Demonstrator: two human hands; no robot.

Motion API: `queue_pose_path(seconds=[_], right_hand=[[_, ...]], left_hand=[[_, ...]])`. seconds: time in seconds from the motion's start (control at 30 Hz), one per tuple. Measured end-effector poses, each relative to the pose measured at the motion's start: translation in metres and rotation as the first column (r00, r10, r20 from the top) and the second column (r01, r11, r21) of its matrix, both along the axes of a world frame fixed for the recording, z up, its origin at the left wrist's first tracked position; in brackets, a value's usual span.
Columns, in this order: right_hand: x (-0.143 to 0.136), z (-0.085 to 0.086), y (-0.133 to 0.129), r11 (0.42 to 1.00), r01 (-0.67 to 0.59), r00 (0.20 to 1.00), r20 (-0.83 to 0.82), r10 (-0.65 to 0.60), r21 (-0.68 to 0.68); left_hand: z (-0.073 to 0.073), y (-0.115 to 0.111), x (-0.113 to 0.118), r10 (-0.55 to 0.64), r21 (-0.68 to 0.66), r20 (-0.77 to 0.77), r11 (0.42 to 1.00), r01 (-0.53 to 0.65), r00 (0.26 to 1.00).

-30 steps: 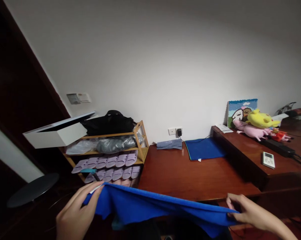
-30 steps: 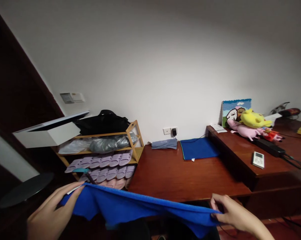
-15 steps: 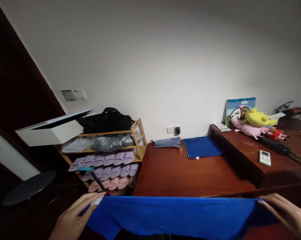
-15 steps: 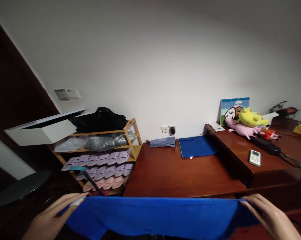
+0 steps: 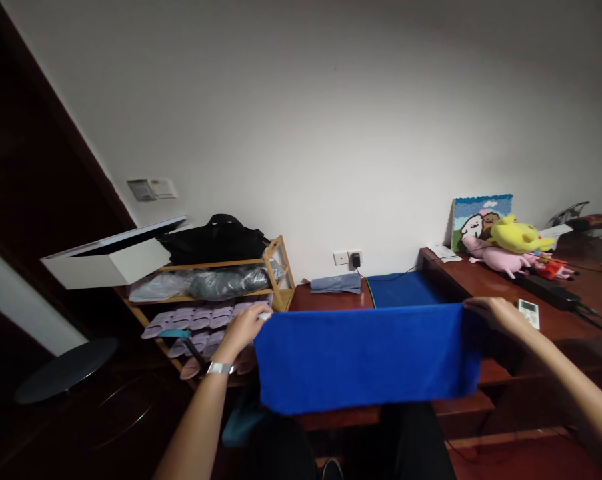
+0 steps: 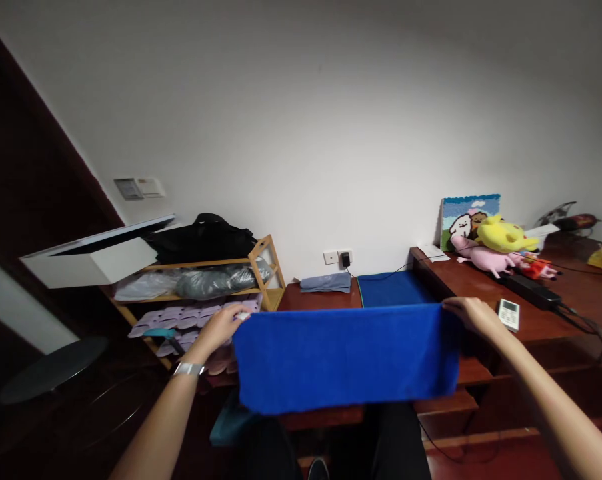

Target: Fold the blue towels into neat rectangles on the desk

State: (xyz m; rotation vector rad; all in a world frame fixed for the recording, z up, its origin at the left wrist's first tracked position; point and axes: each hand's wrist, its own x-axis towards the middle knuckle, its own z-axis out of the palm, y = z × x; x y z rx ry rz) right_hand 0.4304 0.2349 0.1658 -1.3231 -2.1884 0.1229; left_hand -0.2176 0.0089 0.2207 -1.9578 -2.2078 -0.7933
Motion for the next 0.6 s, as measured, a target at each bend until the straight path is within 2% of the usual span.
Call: queue_pose_path(seconds=[0.07,0.13,0.2,0.23,0.27,0.33,0.4,0.5,0.57,0.6], right_hand=[[-0.004,0.018,0.019,0.999,-0.047,0.998,-0.051,0.046,-0.017],[-0.005,0.030,0.027,0.998,-0.053,0.992,-0.110,0.056,0.029],[-0.006,0.031,0.026,0.995,-0.037,0.987,-0.152,0.050,0.088],[-0.007,0.025,0.022,0.994,-0.034,0.985,-0.162,0.051,0.105],[-0.007,0.015,0.016,0.993,-0.039,0.984,-0.168,0.058,0.111],[-0.011,-0.020,0.004,0.993,-0.063,0.981,-0.175,0.079,0.095],[-0.017,-0.072,-0.010,0.995,-0.085,0.977,-0.191,0.095,0.058],[-0.032,-0.162,-0.028,0.994,-0.104,0.970,-0.226,0.093,-0.034],[-0.041,-0.215,-0.038,0.993,-0.085,0.969,-0.239,0.062,-0.087],[-0.043,-0.236,-0.042,0.992,-0.071,0.970,-0.241,0.043,-0.106]], left_hand=[[0.014,0.012,-0.002,0.067,0.169,-0.083,0.984,-0.052,0.994],[0.020,0.016,-0.004,0.120,0.306,-0.102,0.948,-0.084,0.987],[0.013,0.011,-0.006,0.142,0.380,-0.083,0.920,-0.101,0.986],[0.002,0.007,-0.007,0.150,0.387,-0.065,0.915,-0.113,0.987],[-0.012,0.002,-0.007,0.159,0.379,-0.041,0.916,-0.132,0.986],[-0.055,-0.010,-0.005,0.185,0.340,0.007,0.924,-0.177,0.983],[-0.110,-0.022,0.000,0.198,0.332,0.002,0.925,-0.187,0.980],[-0.197,-0.038,0.011,0.225,0.307,-0.069,0.932,-0.194,0.972],[-0.245,-0.047,0.018,0.228,0.254,-0.088,0.947,-0.199,0.970],[-0.264,-0.051,0.021,0.226,0.227,-0.099,0.953,-0.199,0.969]])
